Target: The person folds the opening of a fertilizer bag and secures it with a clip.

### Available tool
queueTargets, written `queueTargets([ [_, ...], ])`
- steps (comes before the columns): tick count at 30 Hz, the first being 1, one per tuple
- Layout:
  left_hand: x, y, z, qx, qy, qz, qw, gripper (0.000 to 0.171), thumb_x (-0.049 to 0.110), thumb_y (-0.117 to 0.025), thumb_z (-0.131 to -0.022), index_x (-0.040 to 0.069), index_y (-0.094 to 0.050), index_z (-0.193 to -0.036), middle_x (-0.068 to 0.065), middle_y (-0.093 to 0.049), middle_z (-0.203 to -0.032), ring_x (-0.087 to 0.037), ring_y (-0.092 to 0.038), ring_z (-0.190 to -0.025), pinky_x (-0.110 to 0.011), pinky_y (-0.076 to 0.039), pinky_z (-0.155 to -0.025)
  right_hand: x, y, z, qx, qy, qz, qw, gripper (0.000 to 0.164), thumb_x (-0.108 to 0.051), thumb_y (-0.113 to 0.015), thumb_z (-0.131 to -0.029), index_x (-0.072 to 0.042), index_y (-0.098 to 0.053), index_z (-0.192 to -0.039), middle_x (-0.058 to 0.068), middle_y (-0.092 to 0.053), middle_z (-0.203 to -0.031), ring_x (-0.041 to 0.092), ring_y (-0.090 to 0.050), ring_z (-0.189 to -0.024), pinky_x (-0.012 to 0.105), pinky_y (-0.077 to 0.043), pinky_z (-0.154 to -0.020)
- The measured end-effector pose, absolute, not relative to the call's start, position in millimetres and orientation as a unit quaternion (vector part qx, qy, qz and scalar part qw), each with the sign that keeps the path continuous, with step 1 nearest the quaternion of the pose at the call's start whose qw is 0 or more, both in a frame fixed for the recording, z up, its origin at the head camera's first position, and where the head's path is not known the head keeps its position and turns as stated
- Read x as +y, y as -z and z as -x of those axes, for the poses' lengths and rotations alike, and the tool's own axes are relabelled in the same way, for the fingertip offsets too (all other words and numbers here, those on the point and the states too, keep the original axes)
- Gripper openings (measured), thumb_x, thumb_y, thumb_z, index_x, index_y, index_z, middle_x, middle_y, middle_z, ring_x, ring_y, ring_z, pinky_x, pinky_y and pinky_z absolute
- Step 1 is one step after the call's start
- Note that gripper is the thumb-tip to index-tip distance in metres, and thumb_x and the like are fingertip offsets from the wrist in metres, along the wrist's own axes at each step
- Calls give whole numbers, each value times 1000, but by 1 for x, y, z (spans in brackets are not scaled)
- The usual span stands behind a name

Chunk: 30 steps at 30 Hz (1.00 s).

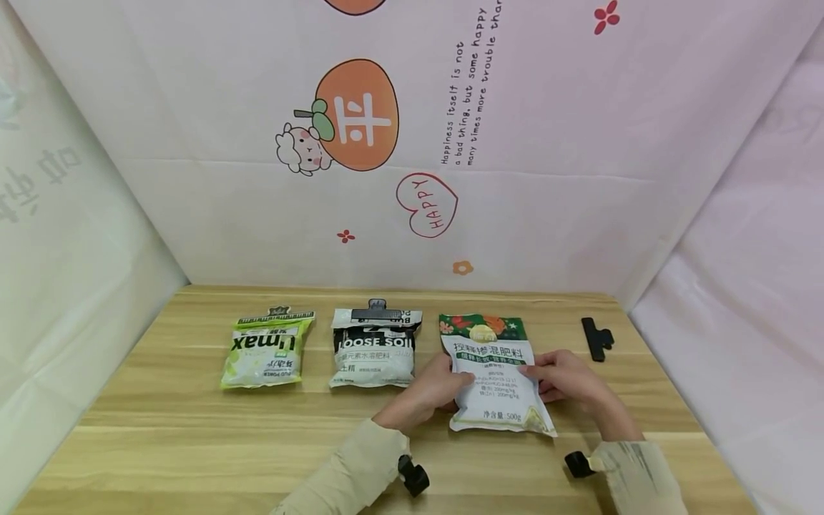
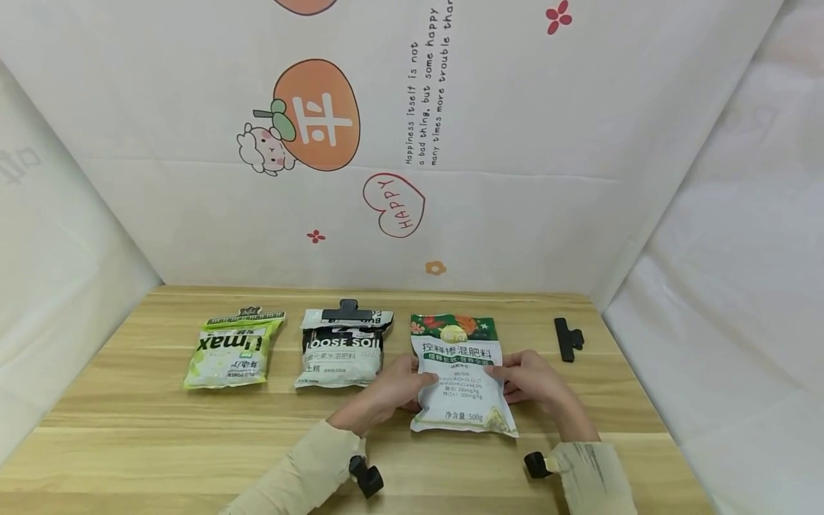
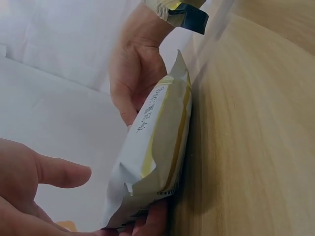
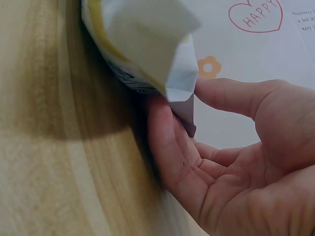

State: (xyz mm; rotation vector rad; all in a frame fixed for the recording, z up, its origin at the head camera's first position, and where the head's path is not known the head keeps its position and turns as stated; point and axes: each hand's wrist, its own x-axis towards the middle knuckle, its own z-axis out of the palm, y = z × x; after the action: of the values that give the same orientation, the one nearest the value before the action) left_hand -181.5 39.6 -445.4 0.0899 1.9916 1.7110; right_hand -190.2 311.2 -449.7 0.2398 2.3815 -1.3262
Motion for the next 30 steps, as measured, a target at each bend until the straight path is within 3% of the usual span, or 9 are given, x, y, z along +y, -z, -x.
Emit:
queueTargets([
  [12,40,446,183,729,-641,-22,240,33,2,-64,-100,-3,-50,-129,-15,-64,-113,-20,-72,-88,-32,-66,-68,313,443,188,842,504,-68,182,45,-23,-72,-100,12,-58,-125,7,-75,-92,18,-68,-77,31,-64,-68],
  [21,39,450,183,711,-658,-37,246,33,0,-65,-100,0,-48,-128,-17,-67,-110,-22,-73,-89,-37,-68,-72,317,434,188,860,481,-41,167,40,-25,-74,-99,8,-61,-118,2,-73,-83,17,-66,-71,32,-64,-65],
  [30,37,447,184,713,-669,-53,204,34,4,-72,-97,3,-53,-125,-15,-72,-109,-18,-75,-81,-31,-67,-65,316,418,182,858,491,-26,151,41,-23,-72,-100,9,-60,-122,6,-73,-89,18,-69,-74,35,-65,-66],
])
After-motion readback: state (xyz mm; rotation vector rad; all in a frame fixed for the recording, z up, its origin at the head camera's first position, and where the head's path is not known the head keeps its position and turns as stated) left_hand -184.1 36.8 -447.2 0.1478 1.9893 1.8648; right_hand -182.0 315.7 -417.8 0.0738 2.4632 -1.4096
